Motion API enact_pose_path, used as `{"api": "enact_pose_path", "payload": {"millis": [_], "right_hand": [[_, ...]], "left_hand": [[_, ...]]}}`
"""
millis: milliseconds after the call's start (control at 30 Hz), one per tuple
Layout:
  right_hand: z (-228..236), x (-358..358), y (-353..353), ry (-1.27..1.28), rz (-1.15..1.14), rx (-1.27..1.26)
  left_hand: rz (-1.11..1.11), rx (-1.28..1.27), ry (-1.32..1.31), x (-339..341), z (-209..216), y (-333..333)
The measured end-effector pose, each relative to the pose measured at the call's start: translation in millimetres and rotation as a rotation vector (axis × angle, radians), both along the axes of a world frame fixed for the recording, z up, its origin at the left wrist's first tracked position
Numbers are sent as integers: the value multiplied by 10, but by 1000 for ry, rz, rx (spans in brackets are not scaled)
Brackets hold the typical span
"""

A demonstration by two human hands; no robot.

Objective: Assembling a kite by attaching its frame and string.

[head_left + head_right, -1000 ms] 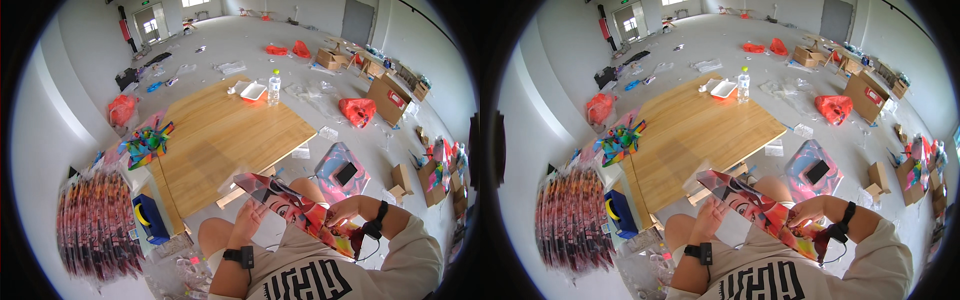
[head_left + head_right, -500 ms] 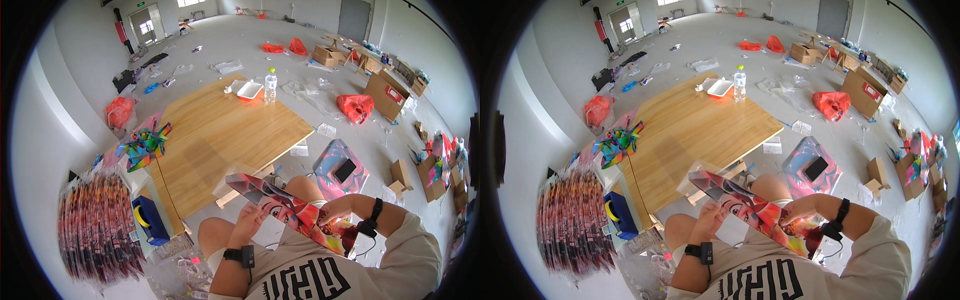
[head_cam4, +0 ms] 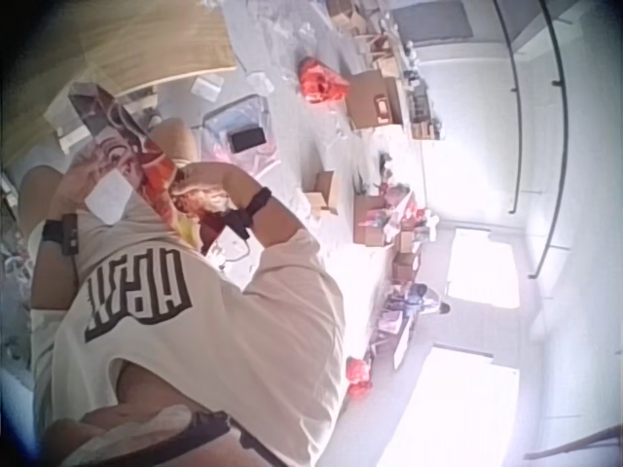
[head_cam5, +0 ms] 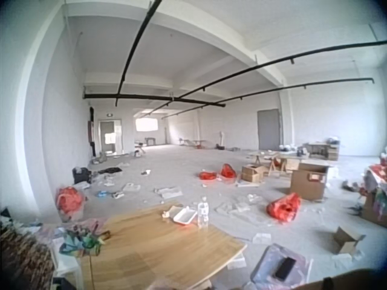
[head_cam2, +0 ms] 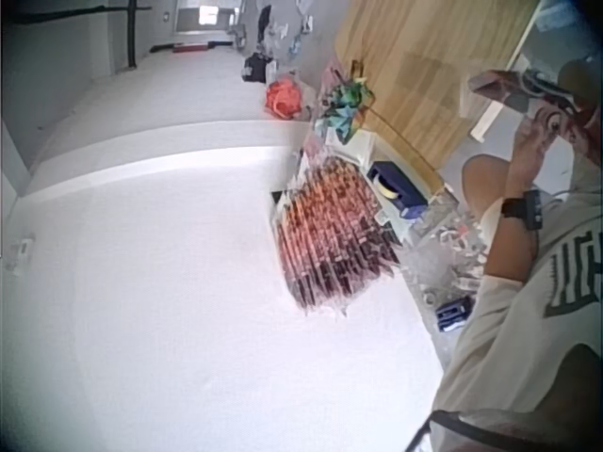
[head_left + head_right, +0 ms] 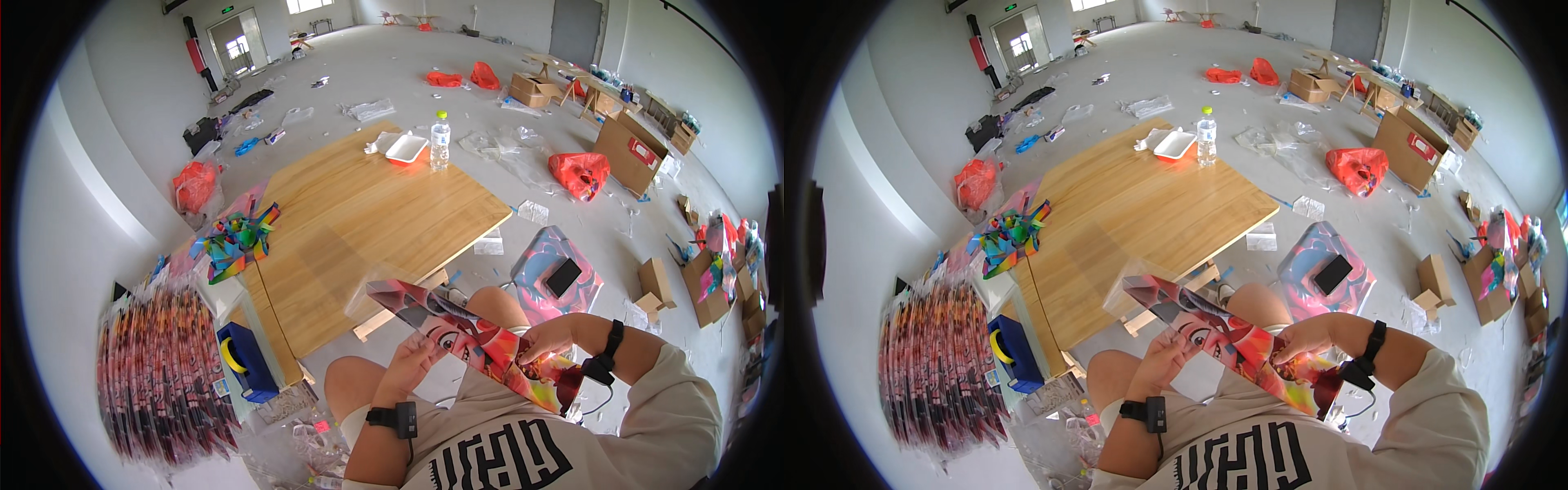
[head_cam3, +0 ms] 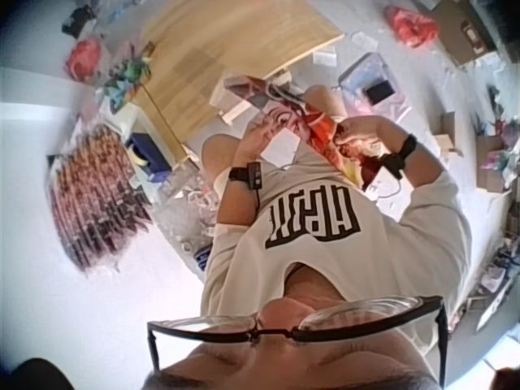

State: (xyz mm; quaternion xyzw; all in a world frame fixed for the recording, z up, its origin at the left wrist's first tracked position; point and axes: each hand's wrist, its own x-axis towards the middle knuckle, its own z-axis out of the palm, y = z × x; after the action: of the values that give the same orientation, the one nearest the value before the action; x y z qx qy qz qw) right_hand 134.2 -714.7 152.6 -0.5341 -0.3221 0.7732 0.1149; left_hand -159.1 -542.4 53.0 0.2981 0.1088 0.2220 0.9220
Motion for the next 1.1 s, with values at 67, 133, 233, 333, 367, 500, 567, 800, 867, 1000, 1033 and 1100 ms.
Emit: {"api": "enact_pose_path", "payload": {"millis": [67, 133, 233, 333, 367, 500, 567, 800, 867, 1000, 1033, 1100], "right_hand": [[-20, 2, -3, 10, -13, -3], [-90, 48, 2, 14, 12, -14], [-100, 49, 15, 6, 24, -16], [-149, 56, -14, -57, 35, 11], [-169, 72, -44, -86, 37, 22], [-120, 23, 20, -66, 43, 12], [-85, 11, 33, -96, 46, 27], [37, -119, 237, -206, 157, 39], [-7, -93, 261, -239, 211, 47], [-107, -56, 237, -279, 241, 267], [43, -120, 266, -296, 233, 282], [274, -202, 331, -354, 236, 254]], "left_hand": [[-73, 42, -12, -22, -36, -15], [-158, 85, 55, -39, -63, -34], [-301, 193, 232, -62, -97, -57], [-439, 409, 296, -42, 35, -71], [-475, 489, 297, -6, 177, -87], [-215, -98, 61, 56, 62, -108], [-75, -238, -99, 62, 97, -75], [125, -172, -45, 17, -81, 7], [98, -140, -23, 25, 45, -20], [45, -107, -38, -16, 100, -37], [-2, -109, -33, -43, 97, -37], [-100, -112, -23, -85, 95, -38]]}}
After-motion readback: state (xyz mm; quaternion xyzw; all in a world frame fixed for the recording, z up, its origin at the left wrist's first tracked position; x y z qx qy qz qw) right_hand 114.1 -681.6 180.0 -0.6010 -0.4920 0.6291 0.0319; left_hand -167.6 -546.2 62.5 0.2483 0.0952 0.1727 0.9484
